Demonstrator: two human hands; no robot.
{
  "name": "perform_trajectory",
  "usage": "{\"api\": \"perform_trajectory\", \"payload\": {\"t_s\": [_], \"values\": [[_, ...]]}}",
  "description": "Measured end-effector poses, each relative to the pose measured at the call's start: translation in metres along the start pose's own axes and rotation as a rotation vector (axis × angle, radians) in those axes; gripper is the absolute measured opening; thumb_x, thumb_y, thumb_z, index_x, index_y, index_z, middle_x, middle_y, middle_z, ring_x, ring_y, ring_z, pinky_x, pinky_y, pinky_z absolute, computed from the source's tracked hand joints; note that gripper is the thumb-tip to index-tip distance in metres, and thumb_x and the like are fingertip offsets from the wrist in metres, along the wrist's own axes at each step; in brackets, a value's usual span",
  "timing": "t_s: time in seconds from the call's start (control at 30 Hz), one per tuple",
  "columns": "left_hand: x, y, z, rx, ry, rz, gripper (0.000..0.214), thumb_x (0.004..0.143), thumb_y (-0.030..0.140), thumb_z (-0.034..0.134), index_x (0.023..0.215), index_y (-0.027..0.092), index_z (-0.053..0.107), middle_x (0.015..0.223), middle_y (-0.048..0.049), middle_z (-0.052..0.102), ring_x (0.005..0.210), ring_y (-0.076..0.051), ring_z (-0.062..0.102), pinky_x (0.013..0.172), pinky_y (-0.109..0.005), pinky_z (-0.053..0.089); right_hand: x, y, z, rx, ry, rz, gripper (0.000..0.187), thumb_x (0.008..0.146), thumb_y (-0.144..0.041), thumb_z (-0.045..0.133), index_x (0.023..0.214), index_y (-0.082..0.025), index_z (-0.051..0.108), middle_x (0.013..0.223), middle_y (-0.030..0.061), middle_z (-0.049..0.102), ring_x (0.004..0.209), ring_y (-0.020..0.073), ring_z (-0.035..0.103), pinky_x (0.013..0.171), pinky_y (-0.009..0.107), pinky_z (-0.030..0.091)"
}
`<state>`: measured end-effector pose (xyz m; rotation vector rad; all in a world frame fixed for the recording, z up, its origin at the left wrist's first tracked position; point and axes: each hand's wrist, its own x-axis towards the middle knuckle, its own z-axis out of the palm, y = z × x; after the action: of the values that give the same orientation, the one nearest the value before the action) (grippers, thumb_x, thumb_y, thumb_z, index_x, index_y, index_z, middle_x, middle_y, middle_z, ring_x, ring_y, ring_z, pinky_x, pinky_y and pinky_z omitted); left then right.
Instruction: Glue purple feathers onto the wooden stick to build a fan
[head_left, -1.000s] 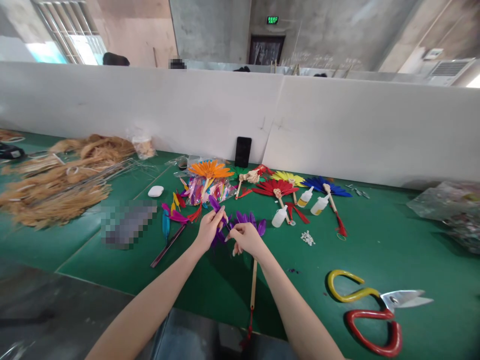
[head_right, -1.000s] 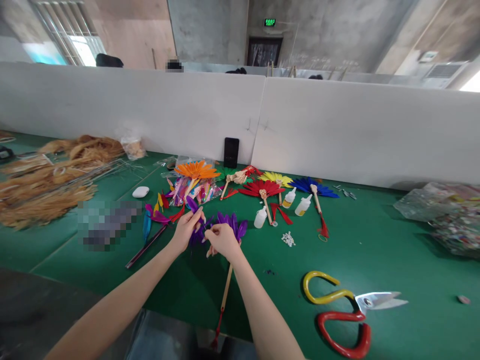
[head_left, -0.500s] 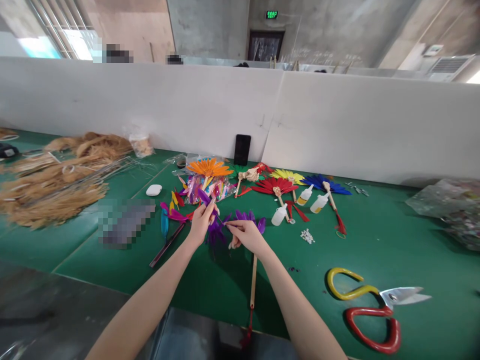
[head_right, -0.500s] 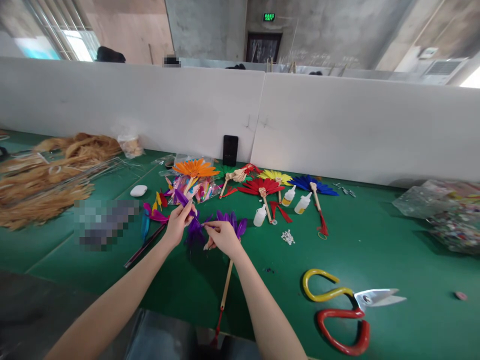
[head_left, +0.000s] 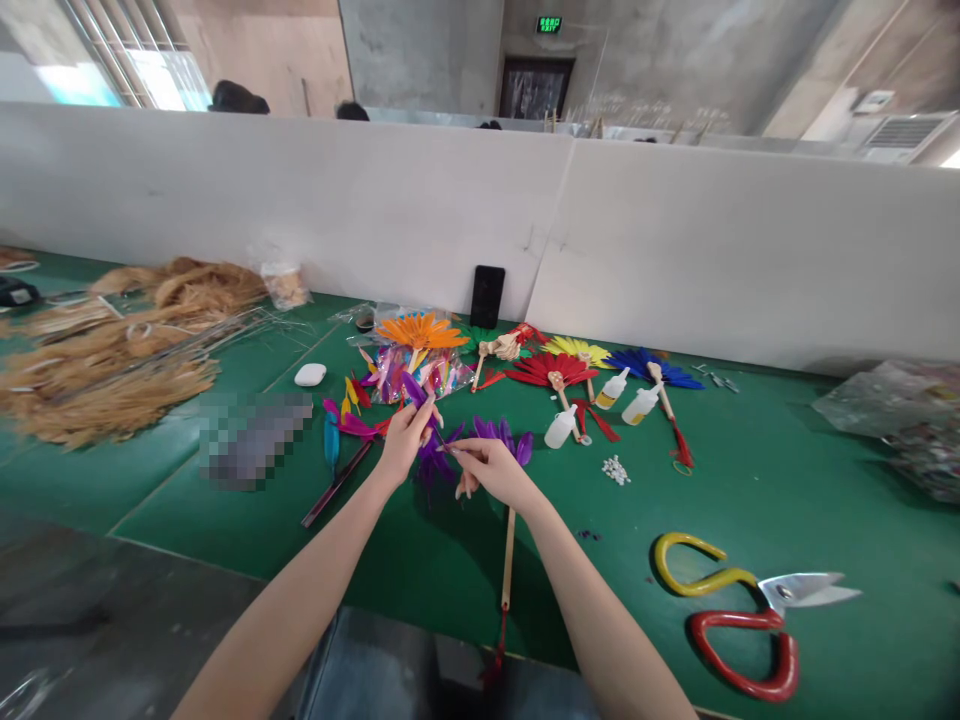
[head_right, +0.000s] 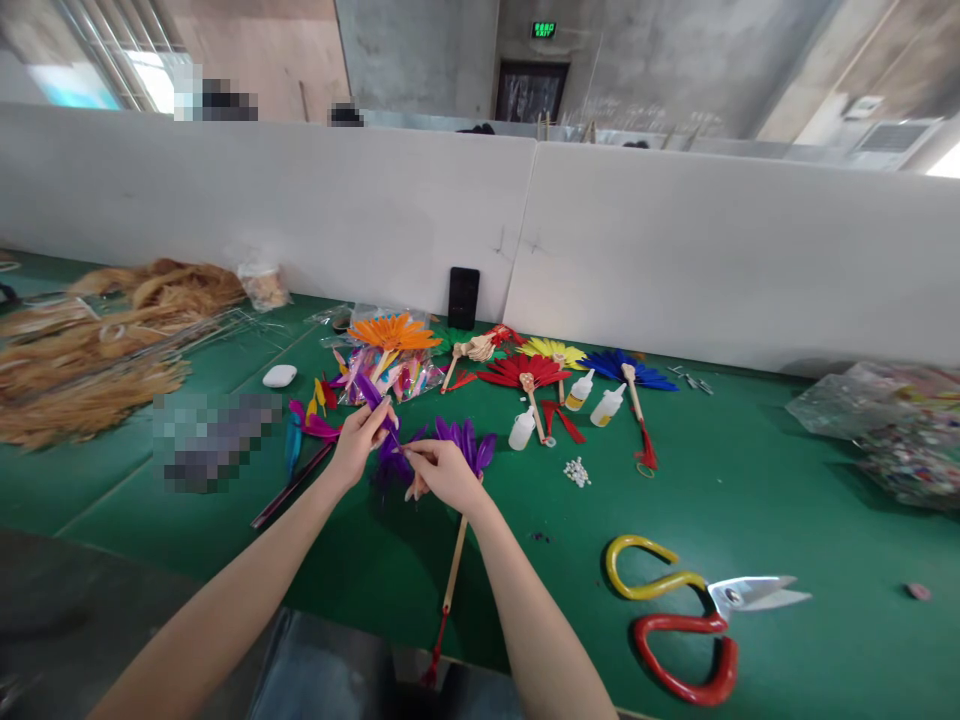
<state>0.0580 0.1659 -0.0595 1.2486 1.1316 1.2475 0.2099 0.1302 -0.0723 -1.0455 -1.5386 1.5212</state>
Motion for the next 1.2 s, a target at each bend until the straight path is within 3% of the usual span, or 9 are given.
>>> {"api": "perform_trajectory", "payload": {"t_s": [0.33,0.6,0.7,1.2], "values": [[-0.001,-0.002,0.001,0.064,-0.037,0.036,0.036,0.081,0.046,0.05,0.064,0.015,0.053,0.041,0.0064,0.034,0.036,-0.005,0.032,0.038,-0.017,0.024,0.001,-0.001,0.001,-0.041,0.091,0.069,0.032,0.075,-0.035,0.058,0.093,-0.01,0.065,0.041,-0.0042,0.055,0.037,0.0105,0.054,0.044,0.021,0.043],[-0.002,-0.004,0.003,0.182,-0.226,0.018,0.032,0.074,0.046,0.059,0.071,0.014,0.056,0.045,0.005,0.045,0.04,-0.007,0.042,0.039,-0.018,0.031,0.001,0.004,-0.003,-0.128,0.127,0.062,0.023,0.075,-0.028,0.057,0.087,-0.01,0.066,0.039,-0.004,0.054,0.034,0.0101,0.052,0.042,0.019,0.043],[-0.003,-0.004,0.002,0.276,-0.294,0.053,0.031,0.073,0.045,0.061,0.073,0.014,0.056,0.05,0.0046,0.05,0.043,-0.008,0.047,0.043,-0.019,0.037,0.001,0.003,-0.005,-0.144,0.114,0.054,0.023,0.075,-0.028,0.057,0.086,-0.011,0.068,0.039,-0.0042,0.054,0.035,0.0101,0.053,0.043,0.02,0.043],[-0.004,-0.006,0.002,0.384,-0.372,0.055,0.031,0.08,0.044,0.051,0.09,0.015,0.056,0.059,0.0036,0.053,0.05,-0.011,0.052,0.049,-0.021,0.04,-0.003,-0.003,-0.01,-0.199,-0.007,0.058,0.023,0.08,-0.023,0.048,0.088,-0.01,0.065,0.038,-0.0047,0.051,0.037,0.0125,0.054,0.044,0.021,0.043]]}}
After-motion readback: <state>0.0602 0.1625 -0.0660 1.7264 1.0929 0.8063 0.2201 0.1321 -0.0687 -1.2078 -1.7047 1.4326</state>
